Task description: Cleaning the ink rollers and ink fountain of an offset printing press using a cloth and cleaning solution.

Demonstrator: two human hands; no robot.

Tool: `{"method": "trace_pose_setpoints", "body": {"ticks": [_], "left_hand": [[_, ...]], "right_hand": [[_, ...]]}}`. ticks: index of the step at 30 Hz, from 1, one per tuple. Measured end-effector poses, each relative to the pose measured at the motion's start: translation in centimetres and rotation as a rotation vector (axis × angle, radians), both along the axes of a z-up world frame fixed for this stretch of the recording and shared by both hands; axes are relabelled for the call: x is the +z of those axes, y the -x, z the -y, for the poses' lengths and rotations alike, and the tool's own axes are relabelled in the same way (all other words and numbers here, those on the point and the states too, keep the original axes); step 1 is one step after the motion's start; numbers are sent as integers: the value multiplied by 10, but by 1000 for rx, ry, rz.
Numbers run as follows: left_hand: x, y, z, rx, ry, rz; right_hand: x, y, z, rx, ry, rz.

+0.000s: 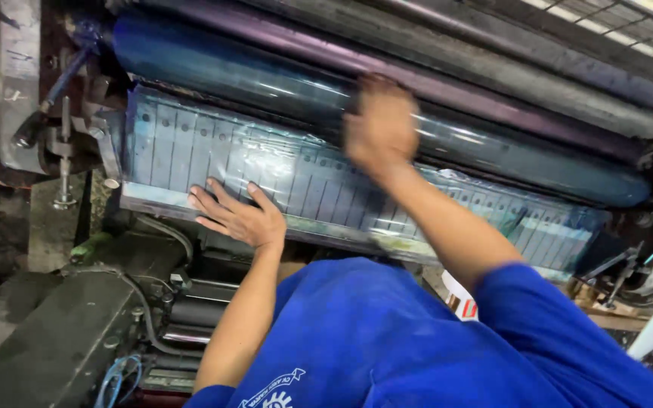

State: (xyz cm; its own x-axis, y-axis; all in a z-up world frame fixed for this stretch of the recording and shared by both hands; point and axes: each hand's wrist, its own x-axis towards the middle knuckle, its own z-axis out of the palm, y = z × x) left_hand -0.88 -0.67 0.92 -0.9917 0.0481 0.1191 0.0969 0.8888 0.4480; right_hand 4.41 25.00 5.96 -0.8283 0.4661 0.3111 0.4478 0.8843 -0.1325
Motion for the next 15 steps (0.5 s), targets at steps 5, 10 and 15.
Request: {"method": "trace_pose_setpoints", "body": {"ticks": [5,10,15], "left_hand": [[-2,0,0,32,-7,1],[-12,-1,6,3,-5,-4],[-10,0,-1,-26,63,-42]], "right_hand": [[3,170,82,341,198,-72],[7,156,71,294,276,-104],[17,-43,-40,85,218,-138]]}}
